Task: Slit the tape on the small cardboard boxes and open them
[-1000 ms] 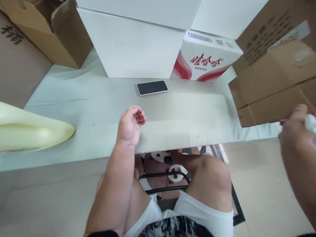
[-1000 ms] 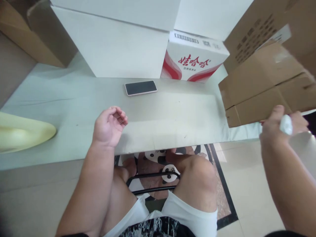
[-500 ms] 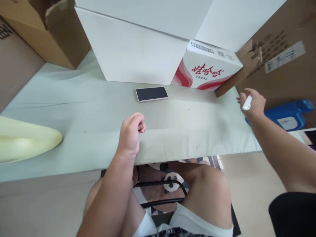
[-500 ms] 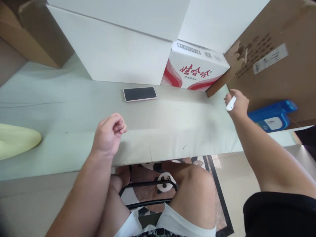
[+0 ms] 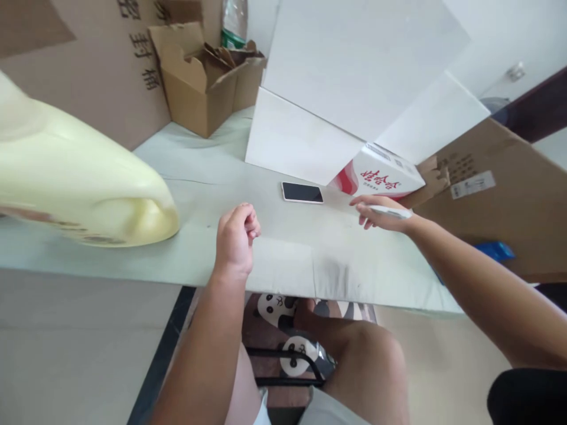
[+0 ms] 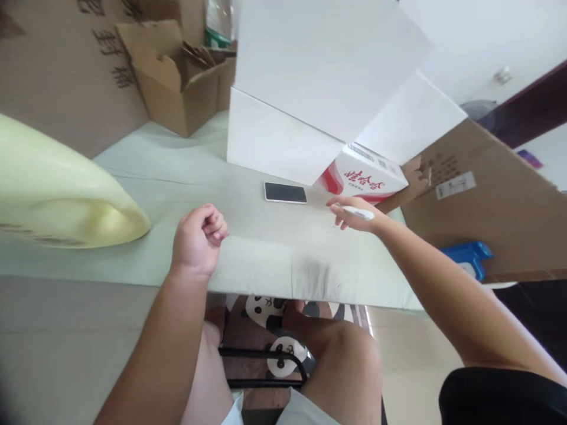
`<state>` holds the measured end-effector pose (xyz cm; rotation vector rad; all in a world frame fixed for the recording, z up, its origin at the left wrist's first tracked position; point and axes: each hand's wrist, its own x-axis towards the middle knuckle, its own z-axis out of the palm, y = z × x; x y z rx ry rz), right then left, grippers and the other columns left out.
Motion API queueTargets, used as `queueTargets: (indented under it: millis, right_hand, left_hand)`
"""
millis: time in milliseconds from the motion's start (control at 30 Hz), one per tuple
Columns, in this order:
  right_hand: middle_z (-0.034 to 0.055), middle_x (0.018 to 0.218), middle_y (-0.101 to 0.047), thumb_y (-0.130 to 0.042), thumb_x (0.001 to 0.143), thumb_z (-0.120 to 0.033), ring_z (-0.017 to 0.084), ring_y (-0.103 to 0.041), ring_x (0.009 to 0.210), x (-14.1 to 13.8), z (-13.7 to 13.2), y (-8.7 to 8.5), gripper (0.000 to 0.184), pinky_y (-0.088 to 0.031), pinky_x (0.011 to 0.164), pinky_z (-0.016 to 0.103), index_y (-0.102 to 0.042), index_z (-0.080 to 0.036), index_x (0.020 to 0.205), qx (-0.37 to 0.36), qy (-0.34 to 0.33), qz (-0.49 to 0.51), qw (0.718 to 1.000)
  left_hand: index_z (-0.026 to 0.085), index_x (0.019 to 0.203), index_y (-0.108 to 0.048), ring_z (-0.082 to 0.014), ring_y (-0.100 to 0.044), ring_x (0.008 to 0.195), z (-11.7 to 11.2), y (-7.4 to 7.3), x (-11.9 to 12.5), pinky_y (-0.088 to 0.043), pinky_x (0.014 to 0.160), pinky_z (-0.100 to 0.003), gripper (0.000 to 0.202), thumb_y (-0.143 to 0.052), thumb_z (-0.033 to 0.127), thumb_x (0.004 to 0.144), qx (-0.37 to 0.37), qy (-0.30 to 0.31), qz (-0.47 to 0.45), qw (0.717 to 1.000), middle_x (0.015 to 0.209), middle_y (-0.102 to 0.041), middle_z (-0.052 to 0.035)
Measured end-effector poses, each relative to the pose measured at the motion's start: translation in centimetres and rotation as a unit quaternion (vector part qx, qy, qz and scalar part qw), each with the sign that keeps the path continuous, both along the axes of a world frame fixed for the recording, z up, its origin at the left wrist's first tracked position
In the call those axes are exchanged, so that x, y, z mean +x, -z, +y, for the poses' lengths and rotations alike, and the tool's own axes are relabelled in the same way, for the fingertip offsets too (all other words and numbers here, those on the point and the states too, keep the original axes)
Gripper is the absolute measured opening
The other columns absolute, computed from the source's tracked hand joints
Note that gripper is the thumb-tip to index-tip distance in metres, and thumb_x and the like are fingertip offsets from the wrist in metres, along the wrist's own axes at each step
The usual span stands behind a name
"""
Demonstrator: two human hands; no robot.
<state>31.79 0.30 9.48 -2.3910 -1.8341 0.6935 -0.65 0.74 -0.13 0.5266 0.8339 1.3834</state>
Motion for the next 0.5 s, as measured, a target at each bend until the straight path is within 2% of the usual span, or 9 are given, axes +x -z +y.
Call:
queueTargets:
  millis: [67,133,200,267,333,400,467,500]
  right_hand:
    - [0.0029,0.080,-0.076,-0.056,0.105,-0.052,0.016,-0.072,0.062,-4.7,2.0,0.2,0.044,-0.060,0.076,0.032,-0.065,-0.024,0.136,-0.009,-0.065,-0.011,0.998]
    - [0.0035,0.085,-0.077,-0.049,0.106,-0.058,0.019,-0.074,0.069,-9.2,4.4,0.5,0.051,-0.061,0.088,0.040,-0.062,-0.027,0.144,0.003,-0.138,-0.047,0.989]
    - [0.0088,0.103,-0.078,-0.044,0.106,-0.058,0.026,-0.077,0.092,-13.4,7.3,0.8,0.054,-0.058,0.103,0.049,-0.064,-0.025,0.143,0.039,-0.205,-0.062,0.976]
    - [0.0138,0.125,-0.074,-0.039,0.107,-0.060,0.031,-0.072,0.117,-17.2,10.7,1.2,0.056,-0.053,0.113,0.054,-0.069,-0.021,0.134,0.103,-0.266,-0.037,0.958]
    - [0.0164,0.137,-0.068,-0.034,0.107,-0.065,0.032,-0.068,0.125,-20.6,14.6,1.8,0.062,-0.056,0.111,0.053,-0.071,-0.019,0.125,0.153,-0.294,0.021,0.943]
    - [0.0163,0.148,-0.061,-0.034,0.105,-0.071,0.029,-0.071,0.117,-23.7,18.9,2.4,0.062,-0.064,0.096,0.047,-0.069,-0.021,0.122,0.169,-0.271,0.091,0.943]
    - [0.0127,0.167,-0.043,-0.035,0.105,-0.071,0.024,-0.072,0.111,-26.5,23.0,3.2,0.059,-0.068,0.084,0.039,-0.065,-0.024,0.126,0.178,-0.229,0.169,0.942]
    - [0.0124,0.175,-0.029,-0.032,0.106,-0.071,0.023,-0.071,0.110,-27.8,24.9,3.5,0.061,-0.068,0.082,0.038,-0.061,-0.023,0.132,0.178,-0.220,0.184,0.941]
  left_hand:
    - [0.023,0.052,-0.039,-0.0058,-0.025,0.046,0.3,0.1,-1.0,-0.023,0.047,-0.023,0.028,-0.064,0.032,0.060,-0.017,-0.018,-0.021,0.999,0.050,-0.023,0.0097]
    - [0.023,0.052,-0.039,-0.0058,-0.025,0.045,0.8,0.2,-1.8,-0.023,0.047,-0.022,0.027,-0.063,0.031,0.061,-0.033,-0.028,-0.038,0.998,0.050,-0.023,0.0096]
    - [0.023,0.052,-0.039,-0.0059,-0.025,0.045,1.3,0.2,-2.5,-0.023,0.048,-0.022,0.026,-0.061,0.030,0.064,-0.045,-0.034,-0.050,0.997,0.050,-0.023,0.0092]
    - [0.023,0.052,-0.039,-0.0062,-0.025,0.045,1.7,0.4,-3.1,-0.023,0.048,-0.022,0.024,-0.059,0.028,0.065,-0.053,-0.037,-0.056,0.996,0.050,-0.023,0.0088]
    - [0.023,0.052,-0.038,-0.0065,-0.024,0.046,2.1,0.6,-3.6,-0.022,0.048,-0.022,0.024,-0.058,0.027,0.065,-0.056,-0.042,-0.059,0.996,0.051,-0.022,0.0084]
    - [0.023,0.053,-0.036,-0.0070,-0.023,0.047,2.2,0.9,-3.9,-0.022,0.049,-0.023,0.025,-0.057,0.027,0.066,-0.059,-0.049,-0.062,0.995,0.052,-0.022,0.0080]
    - [0.023,0.055,-0.034,-0.0074,-0.023,0.048,2.2,1.2,-4.1,-0.022,0.050,-0.023,0.026,-0.057,0.026,0.068,-0.061,-0.058,-0.068,0.994,0.054,-0.021,0.0077]
    - [0.023,0.055,-0.034,-0.0075,-0.023,0.049,2.1,1.3,-4.2,-0.022,0.050,-0.024,0.026,-0.057,0.026,0.068,-0.061,-0.062,-0.071,0.994,0.054,-0.021,0.0076]
